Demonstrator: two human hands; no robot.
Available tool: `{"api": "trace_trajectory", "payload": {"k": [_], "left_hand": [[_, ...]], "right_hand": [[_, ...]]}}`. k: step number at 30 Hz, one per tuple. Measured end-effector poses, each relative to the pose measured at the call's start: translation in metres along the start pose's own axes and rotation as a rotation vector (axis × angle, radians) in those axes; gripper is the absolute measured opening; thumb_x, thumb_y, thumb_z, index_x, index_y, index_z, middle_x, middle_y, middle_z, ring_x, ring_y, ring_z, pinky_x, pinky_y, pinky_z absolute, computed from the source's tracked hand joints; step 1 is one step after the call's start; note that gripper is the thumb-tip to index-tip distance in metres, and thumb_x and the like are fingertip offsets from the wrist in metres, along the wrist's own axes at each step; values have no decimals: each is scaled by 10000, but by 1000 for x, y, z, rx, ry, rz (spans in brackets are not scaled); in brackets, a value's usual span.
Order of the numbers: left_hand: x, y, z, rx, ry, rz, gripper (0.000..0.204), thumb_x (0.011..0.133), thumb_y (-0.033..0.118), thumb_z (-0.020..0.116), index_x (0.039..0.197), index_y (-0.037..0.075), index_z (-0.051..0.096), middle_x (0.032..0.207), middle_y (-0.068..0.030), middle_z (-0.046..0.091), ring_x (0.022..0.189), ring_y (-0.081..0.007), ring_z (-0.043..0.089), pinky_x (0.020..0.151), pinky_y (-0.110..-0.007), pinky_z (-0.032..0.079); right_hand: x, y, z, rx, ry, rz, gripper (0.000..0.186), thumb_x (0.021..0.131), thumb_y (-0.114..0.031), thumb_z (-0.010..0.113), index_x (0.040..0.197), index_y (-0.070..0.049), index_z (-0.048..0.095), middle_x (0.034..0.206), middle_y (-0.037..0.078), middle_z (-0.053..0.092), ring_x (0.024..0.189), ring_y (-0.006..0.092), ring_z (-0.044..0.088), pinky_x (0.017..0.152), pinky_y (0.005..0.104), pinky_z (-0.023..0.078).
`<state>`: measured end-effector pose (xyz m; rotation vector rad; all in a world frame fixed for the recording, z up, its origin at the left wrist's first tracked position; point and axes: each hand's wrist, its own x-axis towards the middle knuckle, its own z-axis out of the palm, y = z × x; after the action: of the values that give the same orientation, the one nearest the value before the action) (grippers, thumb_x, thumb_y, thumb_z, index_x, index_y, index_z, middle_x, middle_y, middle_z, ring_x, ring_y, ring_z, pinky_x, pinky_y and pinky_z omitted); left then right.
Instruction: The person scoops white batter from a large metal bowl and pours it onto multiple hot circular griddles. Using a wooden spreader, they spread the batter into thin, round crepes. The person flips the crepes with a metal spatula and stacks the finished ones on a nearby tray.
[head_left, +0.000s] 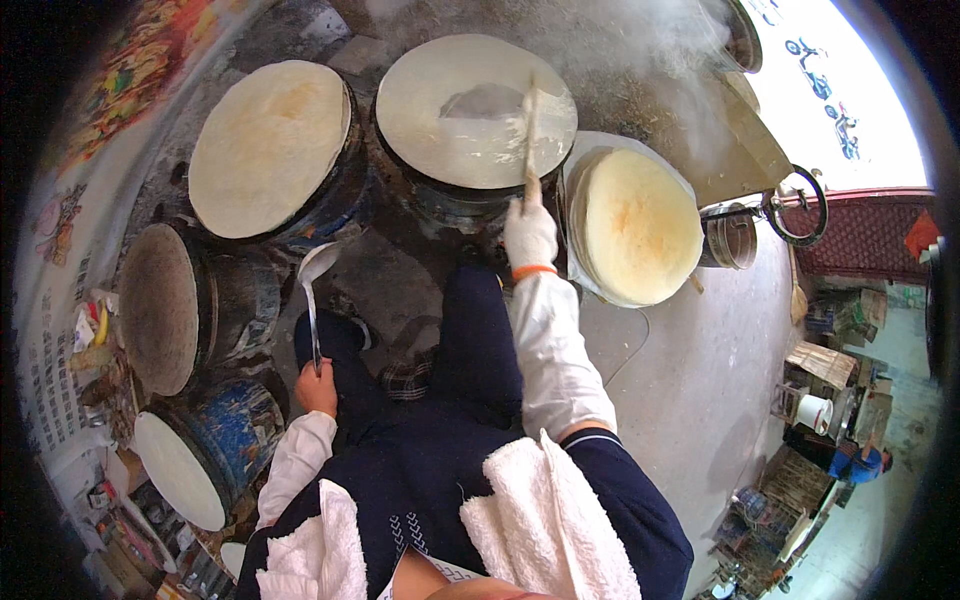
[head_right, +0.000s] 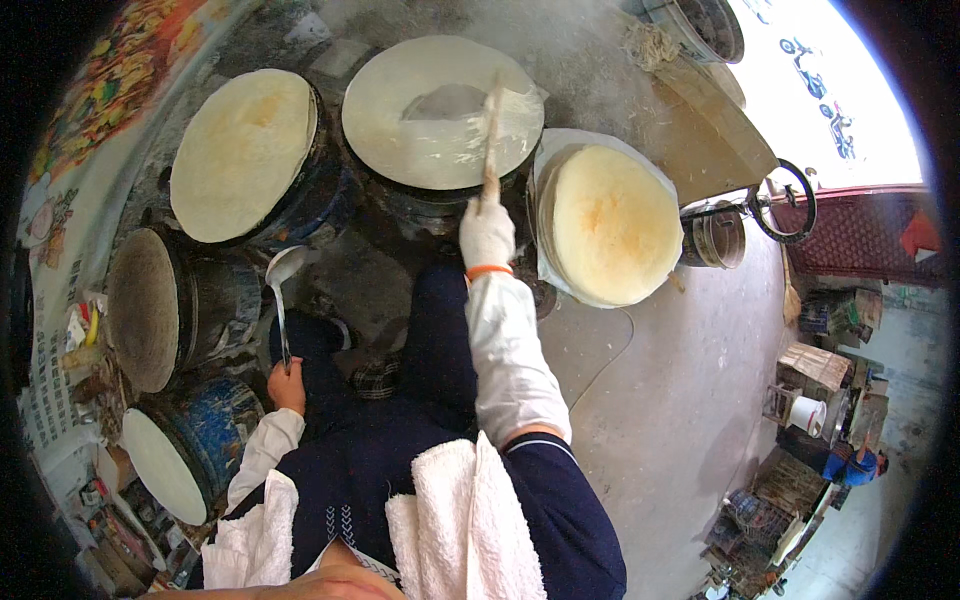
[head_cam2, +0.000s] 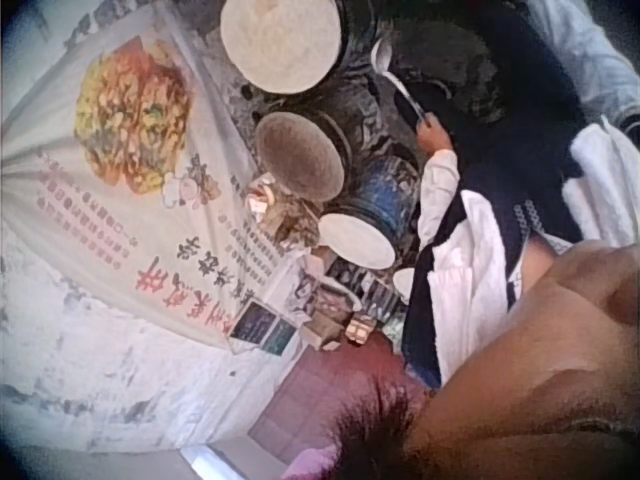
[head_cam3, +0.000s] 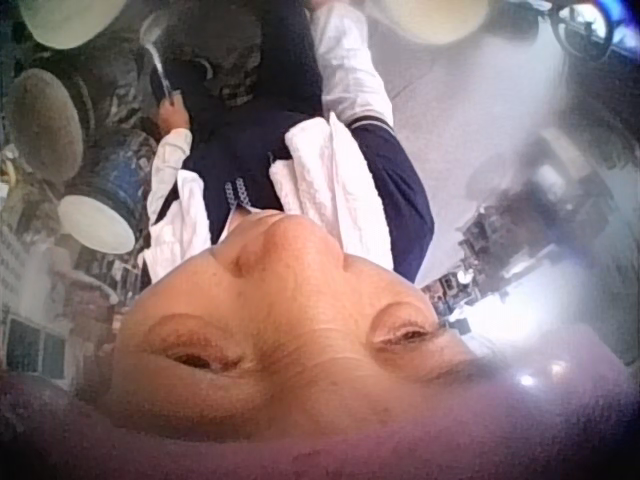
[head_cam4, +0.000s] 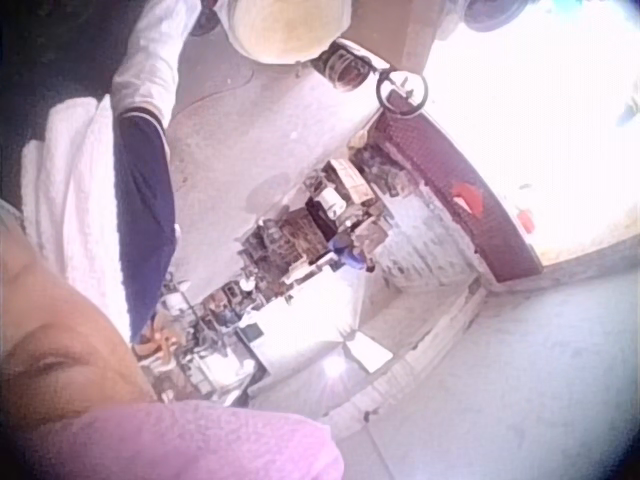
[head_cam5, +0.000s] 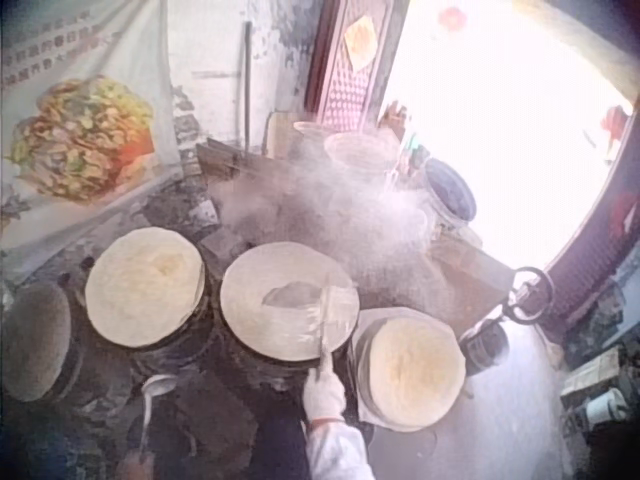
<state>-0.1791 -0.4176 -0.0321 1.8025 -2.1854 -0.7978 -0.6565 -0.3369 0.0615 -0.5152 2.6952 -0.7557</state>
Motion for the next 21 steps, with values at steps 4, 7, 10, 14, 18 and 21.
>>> {"api": "trace_trajectory", "payload": {"k": [4, 7, 10, 14, 18, 21], "left_hand": [[-7, 40, -30, -84, -99, -20, 218, 945, 241, 607, 977, 66, 732, 847, -139, 711, 768, -279, 691, 688, -423, 504], [-23, 90, -87, -240, -229, 44, 214, 975, 213, 623, 1036, 29, 713, 813, -63, 691, 744, -122, 653, 658, -336, 505], [-30, 120, -126, -619, -495, -114, 267, 1027, 236, 569, 1016, -10, 672, 756, -49, 648, 565, -94, 576, 531, -250, 482], [-17, 174, -163, -788, -771, -191, 309, 1064, 275, 511, 1154, -11, 583, 749, -40, 609, 480, -57, 515, 396, -203, 387], [-9, 224, -185, -1078, -818, -184, 360, 1090, 240, 452, 1347, -12, 472, 786, -29, 573, 472, -31, 466, 404, -181, 384], [-3, 238, -181, -1127, -832, -157, 409, 1099, 241, 419, 1427, -4, 423, 796, -17, 577, 466, -20, 460, 404, -179, 400]], "right_hand": [[18, -26, 15, -59, 16, -111, 696, 974, -274, 563, 1578, -381, 235, 991, 264, 700, 943, 456, 685, 851, 565, 540], [41, 1, -13, -94, 106, -50, 677, 970, -246, 570, 1568, -383, 285, 1025, 250, 711, 945, 414, 703, 842, 537, 547], [39, -5, -23, 49, 93, 17, 645, 977, -254, 564, 1559, -374, 314, 1011, 252, 716, 935, 409, 706, 836, 529, 545], [-5, -56, -3, 44, -71, -141, 627, 967, -268, 574, 1542, -373, 346, 996, 278, 700, 960, 445, 684, 866, 534, 531], [-24, -8, -4, 236, 35, -143, 566, 975, -216, 552, 1522, -272, 417, 1059, 235, 715, 926, 386, 713, 809, 478, 554], [-40, 11, -4, 305, 38, -67, 538, 976, -178, 549, 1507, -200, 463, 1172, 209, 709, 987, 315, 728, 857, 412, 548]]}}
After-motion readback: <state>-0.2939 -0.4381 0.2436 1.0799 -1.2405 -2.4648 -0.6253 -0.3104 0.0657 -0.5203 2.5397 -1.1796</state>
